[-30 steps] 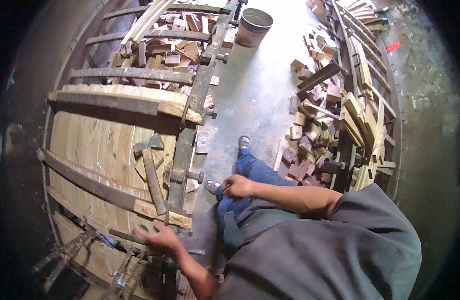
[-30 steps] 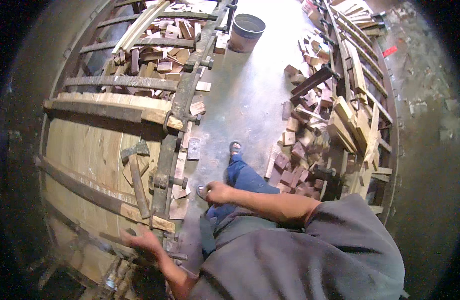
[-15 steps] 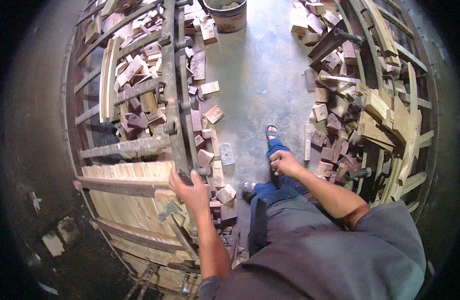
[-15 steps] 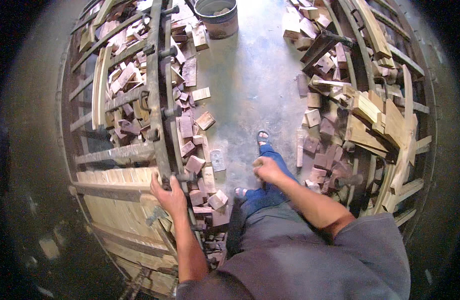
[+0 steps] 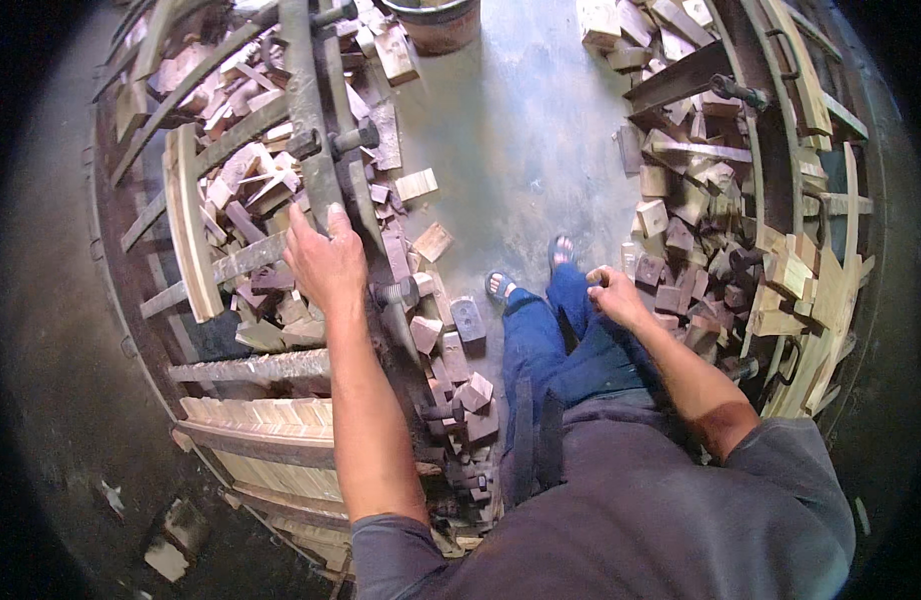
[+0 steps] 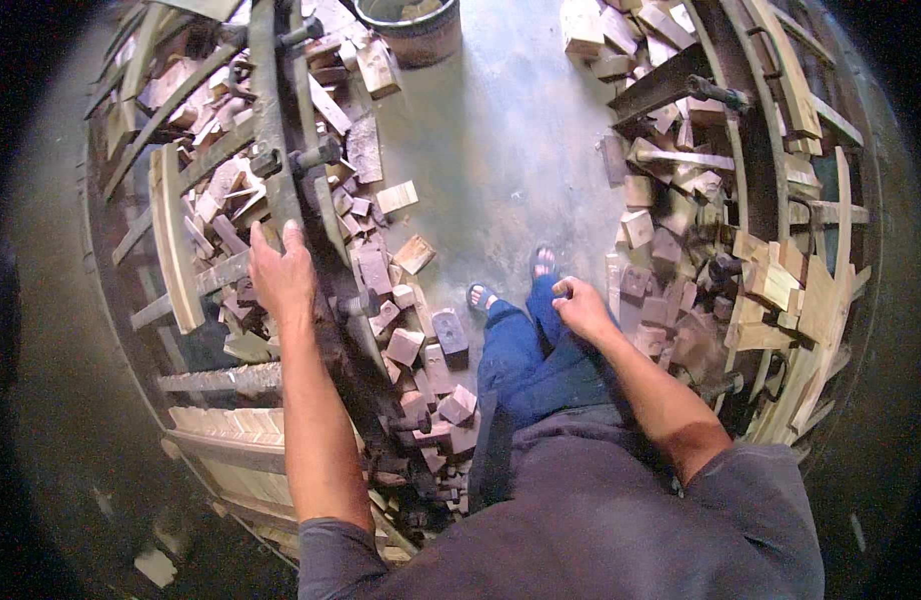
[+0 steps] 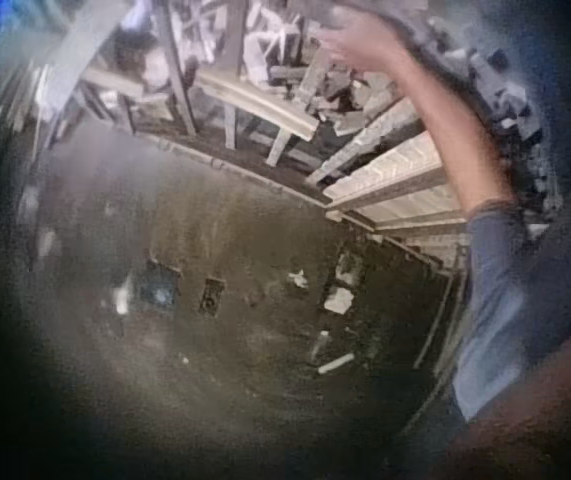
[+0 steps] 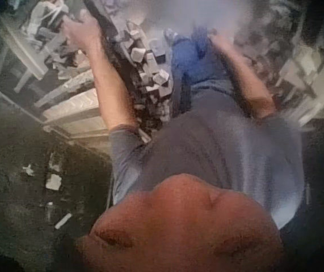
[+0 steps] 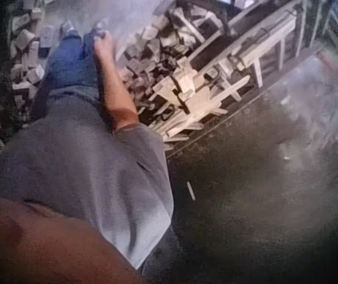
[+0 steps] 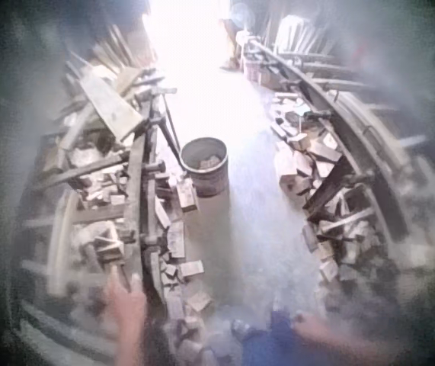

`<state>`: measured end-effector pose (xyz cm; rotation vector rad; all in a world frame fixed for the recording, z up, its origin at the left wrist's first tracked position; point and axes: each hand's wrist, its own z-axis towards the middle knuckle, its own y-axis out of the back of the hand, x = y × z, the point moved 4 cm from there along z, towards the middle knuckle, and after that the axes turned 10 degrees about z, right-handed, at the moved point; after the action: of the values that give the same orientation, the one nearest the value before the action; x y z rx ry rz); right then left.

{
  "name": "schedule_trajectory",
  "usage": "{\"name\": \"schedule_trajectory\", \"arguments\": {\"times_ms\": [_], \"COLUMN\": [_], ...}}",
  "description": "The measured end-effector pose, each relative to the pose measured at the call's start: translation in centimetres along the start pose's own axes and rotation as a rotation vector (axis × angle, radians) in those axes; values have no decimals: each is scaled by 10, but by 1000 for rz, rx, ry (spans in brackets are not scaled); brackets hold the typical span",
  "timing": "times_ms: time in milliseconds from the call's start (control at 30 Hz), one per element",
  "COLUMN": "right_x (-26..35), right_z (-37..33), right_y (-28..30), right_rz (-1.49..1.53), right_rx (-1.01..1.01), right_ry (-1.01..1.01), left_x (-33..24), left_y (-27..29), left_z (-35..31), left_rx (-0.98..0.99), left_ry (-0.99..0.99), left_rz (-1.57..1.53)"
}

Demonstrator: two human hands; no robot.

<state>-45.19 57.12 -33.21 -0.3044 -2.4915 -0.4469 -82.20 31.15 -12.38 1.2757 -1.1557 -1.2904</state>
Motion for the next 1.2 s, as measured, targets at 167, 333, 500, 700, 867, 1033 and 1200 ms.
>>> {"name": "schedule_trajectory", "arguments": {"times_ms": [167,333,500,700,867,1033,1200], "right_x": [2,35,36,4,40,34,24], "right_z": [50,120,181,194,205,202,195], "right_y": [-29,-55,-54,-41,-37,-28,-7], "right_rz": [47,-77,-7,-138,-76,-9,91], "right_rx": [32,121,106,86,111,40,-60], "right_ry": [-212,-181,-265,-178,-355,-368,-315], "left_x": [-16,-24,-21,4,8,0,1], "left_y": [-18,-46,-68,-80,-82,-82,-81], "left_z": [3,22,36,33,35,38,37], "left_rx": [109,127,118,-3,-13,14,36], "left_ry": [-79,32,126,14,3,-15,28], "left_rz": [415,512,426,442,529,514,529]}}
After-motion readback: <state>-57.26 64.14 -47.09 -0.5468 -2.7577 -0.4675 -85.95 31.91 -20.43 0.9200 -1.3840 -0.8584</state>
